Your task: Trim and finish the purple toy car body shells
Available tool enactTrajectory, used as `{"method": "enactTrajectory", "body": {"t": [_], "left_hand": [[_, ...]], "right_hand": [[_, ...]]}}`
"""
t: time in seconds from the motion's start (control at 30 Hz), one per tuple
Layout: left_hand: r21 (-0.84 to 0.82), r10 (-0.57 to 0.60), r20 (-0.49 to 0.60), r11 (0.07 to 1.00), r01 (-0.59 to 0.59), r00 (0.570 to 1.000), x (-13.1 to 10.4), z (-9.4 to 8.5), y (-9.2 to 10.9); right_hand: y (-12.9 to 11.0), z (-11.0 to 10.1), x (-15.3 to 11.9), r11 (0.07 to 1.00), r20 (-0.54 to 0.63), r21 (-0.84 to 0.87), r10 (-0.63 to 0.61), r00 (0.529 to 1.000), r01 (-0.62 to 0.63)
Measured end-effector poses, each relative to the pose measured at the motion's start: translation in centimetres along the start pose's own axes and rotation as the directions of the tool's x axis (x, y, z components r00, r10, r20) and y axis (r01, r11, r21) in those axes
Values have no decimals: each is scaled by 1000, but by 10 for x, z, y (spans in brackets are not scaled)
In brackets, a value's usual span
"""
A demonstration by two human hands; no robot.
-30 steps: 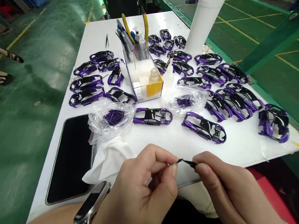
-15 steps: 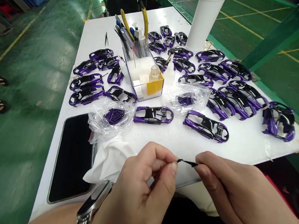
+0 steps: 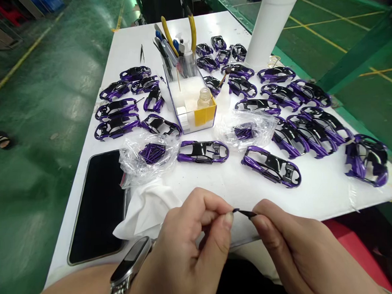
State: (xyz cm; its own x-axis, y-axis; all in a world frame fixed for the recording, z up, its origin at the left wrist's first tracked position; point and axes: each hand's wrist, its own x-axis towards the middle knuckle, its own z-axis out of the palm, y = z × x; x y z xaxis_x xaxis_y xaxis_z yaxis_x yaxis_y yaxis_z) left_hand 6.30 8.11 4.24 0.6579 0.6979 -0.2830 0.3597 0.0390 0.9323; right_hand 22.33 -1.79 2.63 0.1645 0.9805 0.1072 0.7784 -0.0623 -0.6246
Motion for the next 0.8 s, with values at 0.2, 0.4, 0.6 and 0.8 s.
{"method": "enactTrajectory", "body": {"t": [0.2,0.4,0.6,0.8], "left_hand": [[-49,159,128,987,-153,979,6,-8,-9],[0,226,240,972,-233,944,14,-12,-6],[53,260,308,956,-289,915,18,-13,-6],[40,226,312,967,-250,923,18,-13,-7]], "right_hand": [[-2,-2,0,986,-5,-149,-72,997,71],[6,-17,7,963,106,-226,-125,986,146],[15,-23,3,994,217,-82,-54,975,73],[17,-30,9,964,416,146,145,898,-223]]}}
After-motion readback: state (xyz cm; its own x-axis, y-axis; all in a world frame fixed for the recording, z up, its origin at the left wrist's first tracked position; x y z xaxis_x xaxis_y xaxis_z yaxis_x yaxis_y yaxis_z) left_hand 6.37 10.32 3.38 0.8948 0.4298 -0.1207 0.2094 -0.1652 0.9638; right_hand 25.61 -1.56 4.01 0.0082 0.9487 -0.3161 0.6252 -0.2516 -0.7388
